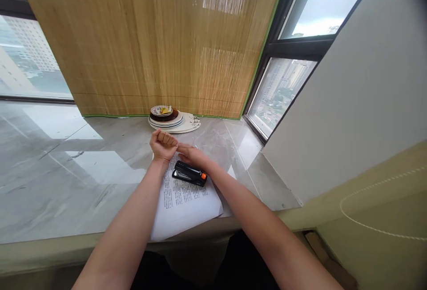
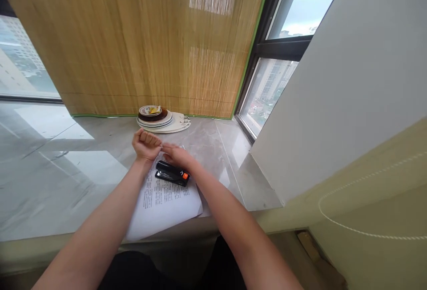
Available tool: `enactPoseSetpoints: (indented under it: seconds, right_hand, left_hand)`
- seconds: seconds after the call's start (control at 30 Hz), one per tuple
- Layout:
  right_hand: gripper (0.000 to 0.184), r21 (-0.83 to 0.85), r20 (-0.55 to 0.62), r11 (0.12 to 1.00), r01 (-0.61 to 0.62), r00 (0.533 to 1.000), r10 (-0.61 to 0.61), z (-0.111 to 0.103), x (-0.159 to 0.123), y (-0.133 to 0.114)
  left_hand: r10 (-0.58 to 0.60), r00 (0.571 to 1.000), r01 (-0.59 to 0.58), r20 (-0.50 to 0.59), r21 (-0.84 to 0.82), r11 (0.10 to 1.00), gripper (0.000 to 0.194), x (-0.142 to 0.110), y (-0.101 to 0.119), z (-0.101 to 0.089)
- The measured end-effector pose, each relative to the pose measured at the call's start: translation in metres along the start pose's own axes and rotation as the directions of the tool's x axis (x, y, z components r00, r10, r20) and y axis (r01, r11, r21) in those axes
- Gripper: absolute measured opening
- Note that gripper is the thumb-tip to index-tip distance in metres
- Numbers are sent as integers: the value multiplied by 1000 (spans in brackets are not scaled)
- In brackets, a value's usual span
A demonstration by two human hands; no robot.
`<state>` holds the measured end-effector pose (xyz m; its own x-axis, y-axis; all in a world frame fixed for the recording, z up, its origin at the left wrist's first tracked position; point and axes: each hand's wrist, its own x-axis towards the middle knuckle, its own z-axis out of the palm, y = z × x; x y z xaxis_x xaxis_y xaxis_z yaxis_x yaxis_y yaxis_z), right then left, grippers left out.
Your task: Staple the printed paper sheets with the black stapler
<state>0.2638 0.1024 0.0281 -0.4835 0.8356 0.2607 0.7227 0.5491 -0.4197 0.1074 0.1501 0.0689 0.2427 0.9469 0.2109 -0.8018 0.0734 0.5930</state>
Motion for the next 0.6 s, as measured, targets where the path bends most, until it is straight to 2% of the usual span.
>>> enactPoseSetpoints:
  seconds: [0.07, 0.13, 0.23, 0.33, 0.4, 0.47, 0.5, 0.57, 0.6]
  right_hand:
    - [38, 101, 46, 989, 104, 993, -109, -3, -13, 2]
    - [36, 161, 41, 976, 144, 987, -152, -7, -30, 7]
    - [36, 213, -12, 971, 110, 994, -110, -18, -57, 19]
    - [32, 266, -43, 963, 45, 998, -35, -36, -85, 36]
    - [30, 302, -64, 953, 15, 998, 5, -50, -104, 47]
    - [28, 316, -152, 947, -52, 983, 104, -62, -123, 50]
    - [28, 320, -233, 941, -108, 954, 188, -67, -132, 48]
    - [34, 337, -370, 918, -211, 866, 335, -73, -150, 36]
    - [37, 337, -355, 917, -214, 873, 334, -73, -159, 26]
  left_hand:
    - [-49, 999, 49, 23, -8, 999, 64, 0, -3, 2]
    - [-98, 994, 98, 39, 10, 995, 66, -1, -7, 4]
    - [-170, 978, 158, 117, 106, 982, 70, -1, -18, 9]
    - [-274, 923, 180, 269, 325, 928, 68, -3, -35, 15]
    - [-360, 872, 150, 331, 520, 841, 65, -5, -47, 19]
    - [-434, 830, 86, 351, 688, 721, 64, -8, -56, 21]
    - [-460, 812, 43, 358, 750, 660, 64, -9, -59, 22]
    - [-492, 779, -65, 389, 830, 553, 63, -10, -63, 20]
    - [-502, 763, -122, 407, 854, 506, 61, -9, -64, 19]
